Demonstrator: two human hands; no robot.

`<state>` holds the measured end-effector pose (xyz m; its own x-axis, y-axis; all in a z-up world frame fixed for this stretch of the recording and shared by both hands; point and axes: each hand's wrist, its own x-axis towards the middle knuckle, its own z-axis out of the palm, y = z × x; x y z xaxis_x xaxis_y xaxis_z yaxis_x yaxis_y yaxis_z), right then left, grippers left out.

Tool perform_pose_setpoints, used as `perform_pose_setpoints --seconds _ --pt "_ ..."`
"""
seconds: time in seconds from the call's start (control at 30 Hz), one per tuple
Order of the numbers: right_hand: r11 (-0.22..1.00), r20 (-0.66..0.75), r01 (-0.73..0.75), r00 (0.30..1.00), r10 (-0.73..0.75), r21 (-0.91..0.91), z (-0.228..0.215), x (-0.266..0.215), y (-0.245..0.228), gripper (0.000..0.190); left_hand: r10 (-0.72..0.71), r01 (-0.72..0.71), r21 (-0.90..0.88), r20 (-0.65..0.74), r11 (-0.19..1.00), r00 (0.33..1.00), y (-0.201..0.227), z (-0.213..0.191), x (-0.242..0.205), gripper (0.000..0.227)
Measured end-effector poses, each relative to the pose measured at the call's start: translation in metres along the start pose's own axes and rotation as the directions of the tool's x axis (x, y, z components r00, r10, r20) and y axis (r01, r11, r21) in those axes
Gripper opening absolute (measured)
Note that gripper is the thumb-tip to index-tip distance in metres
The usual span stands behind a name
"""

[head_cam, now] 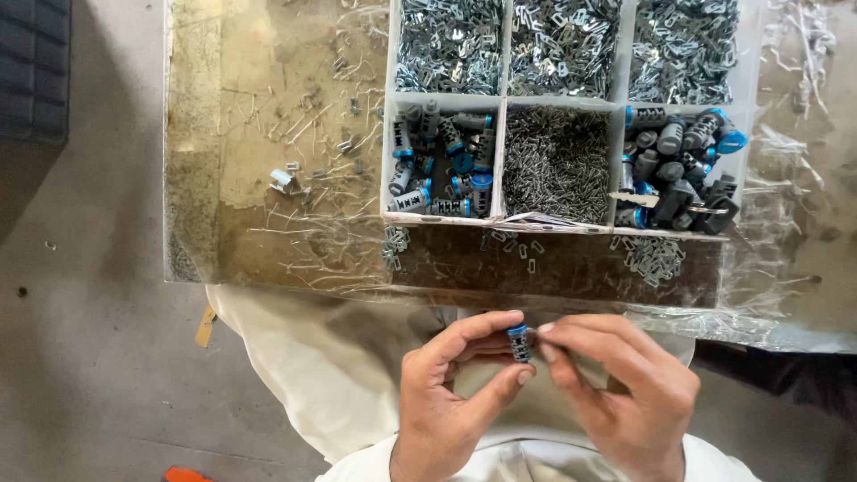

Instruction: The person assembles small cylindrical key parts by hand, inserting metal pins into the grooves of each unit. They repeatedly pick up a part, insert a pin, and place the finished unit into a compartment of a divided tray.

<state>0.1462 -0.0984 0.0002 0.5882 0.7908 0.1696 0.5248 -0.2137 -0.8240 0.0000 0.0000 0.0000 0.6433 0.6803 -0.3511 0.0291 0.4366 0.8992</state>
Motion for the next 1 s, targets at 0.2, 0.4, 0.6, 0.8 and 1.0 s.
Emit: perform_pose_setpoints --seconds 0.2,0.4,0.6,0.8,1.0 --pt "1.000 -0.014 -0.002 1.000 0.002 -0.029 0.004 -0.003 -0.011 0.022 0.020 -0.020 0.041 -0.012 0.999 1.000 -0.001 0.005 0.003 0.044" --pt "0.997 -0.038 0.072 0.997 -0.073 -0.035 -0.001 0.001 -0.006 0.023 0.039 -0.040 0.067 0.026 0.997 0.999 0.003 0.002 -0.001 0.045" --pt "0.999 0.050 -0.015 0.999 0.017 -0.035 0.000 -0.003 -0.004 0.023 0.082 -0.083 0.066 0.021 0.994 0.996 0.006 -0.002 -0.002 0.043" --pt "0.995 0.099 -0.084 0.992 0.078 0.057 -0.007 -0.003 0.007 0.018 0.129 -0.135 0.131 0.054 0.982 0.990 0.005 -0.006 -0.003 0.043" --pt "0.997 0.070 -0.070 0.995 0.067 0.038 -0.001 -0.006 0.003 0.018 0.144 -0.154 0.163 0.073 0.974 0.987 0.006 -0.008 -0.002 0.045"
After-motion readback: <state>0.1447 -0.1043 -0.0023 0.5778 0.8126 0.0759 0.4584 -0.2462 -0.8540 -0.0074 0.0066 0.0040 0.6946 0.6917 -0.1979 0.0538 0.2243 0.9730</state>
